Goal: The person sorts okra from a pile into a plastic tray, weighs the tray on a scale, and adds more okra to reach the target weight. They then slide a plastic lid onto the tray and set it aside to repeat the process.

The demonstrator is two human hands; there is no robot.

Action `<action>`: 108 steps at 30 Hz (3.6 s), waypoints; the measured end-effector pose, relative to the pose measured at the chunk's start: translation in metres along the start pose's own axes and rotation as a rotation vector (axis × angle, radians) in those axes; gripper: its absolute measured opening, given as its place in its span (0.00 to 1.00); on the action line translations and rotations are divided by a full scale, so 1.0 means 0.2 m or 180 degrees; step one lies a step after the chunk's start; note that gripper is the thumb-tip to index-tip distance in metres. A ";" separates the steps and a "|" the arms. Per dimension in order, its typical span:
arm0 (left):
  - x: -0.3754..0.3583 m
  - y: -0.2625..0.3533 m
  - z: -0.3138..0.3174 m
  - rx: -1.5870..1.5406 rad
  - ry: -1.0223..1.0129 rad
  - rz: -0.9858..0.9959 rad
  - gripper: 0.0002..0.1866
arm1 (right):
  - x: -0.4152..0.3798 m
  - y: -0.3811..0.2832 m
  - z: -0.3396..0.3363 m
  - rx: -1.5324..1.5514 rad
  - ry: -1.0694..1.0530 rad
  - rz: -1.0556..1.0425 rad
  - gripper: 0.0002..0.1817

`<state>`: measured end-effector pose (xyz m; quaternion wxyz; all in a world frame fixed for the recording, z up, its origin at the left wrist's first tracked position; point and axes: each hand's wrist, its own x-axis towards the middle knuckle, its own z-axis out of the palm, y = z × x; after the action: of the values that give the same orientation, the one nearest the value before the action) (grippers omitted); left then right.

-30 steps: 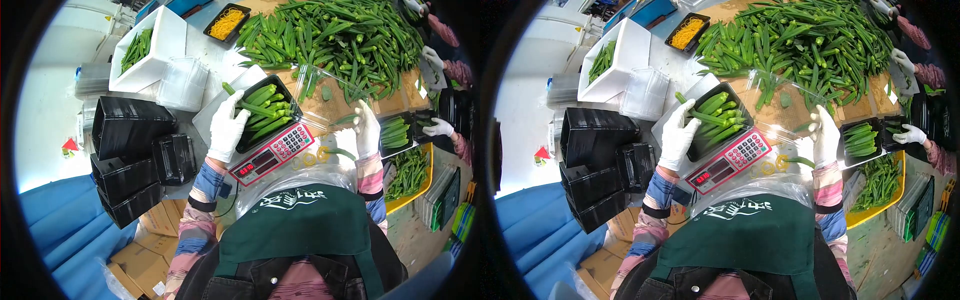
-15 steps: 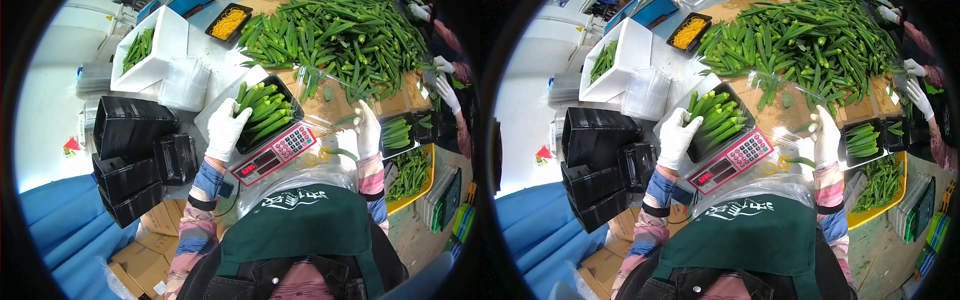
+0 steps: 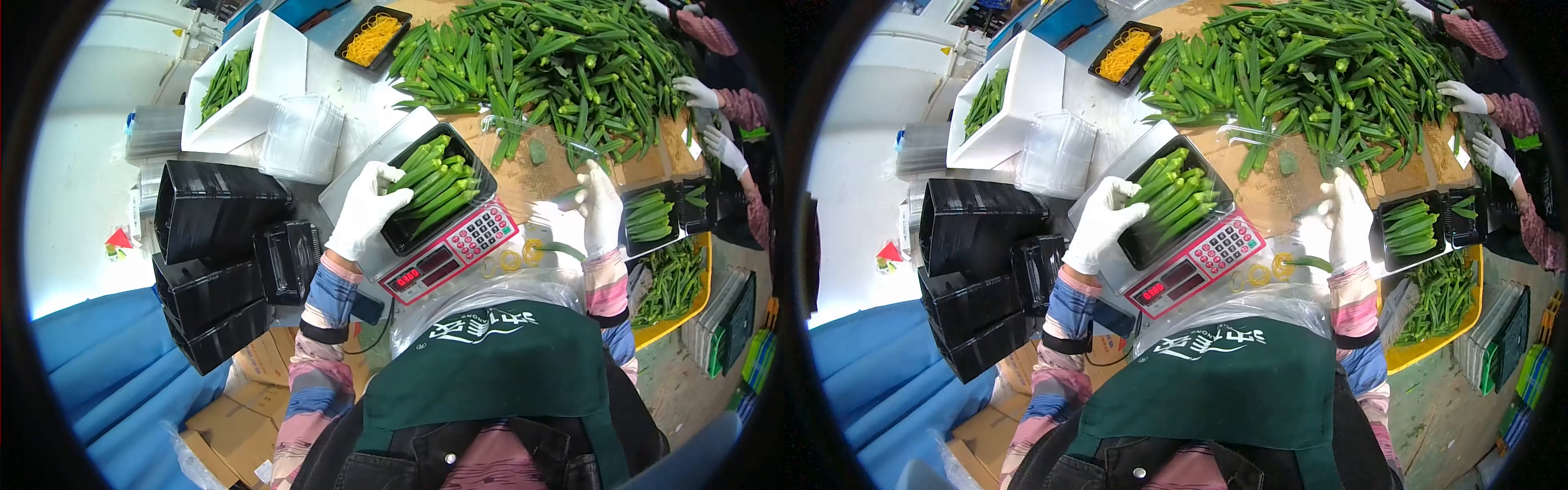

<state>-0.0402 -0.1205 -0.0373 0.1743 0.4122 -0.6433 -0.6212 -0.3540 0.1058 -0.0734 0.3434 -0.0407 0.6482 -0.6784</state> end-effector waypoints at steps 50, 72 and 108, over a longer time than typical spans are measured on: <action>-0.18 0.46 0.31 -0.2255 -0.0853 -0.0804 0.25 | 0.01 0.00 -0.02 -0.0138 0.0010 -0.0158 0.23; -0.14 0.06 0.27 0.2253 0.0995 0.1475 0.15 | 0.00 -0.06 0.01 -0.0095 0.0010 -0.0301 0.23; -0.09 -0.13 0.10 0.1716 0.2042 0.1214 0.15 | 0.12 0.20 0.77 -0.1754 -0.2368 -0.1179 0.27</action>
<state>-0.0359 -0.0916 -0.0610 0.3624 0.4886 -0.7598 -0.2295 -0.2783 -0.0353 -0.0958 0.4015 -0.4837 0.6189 -0.4710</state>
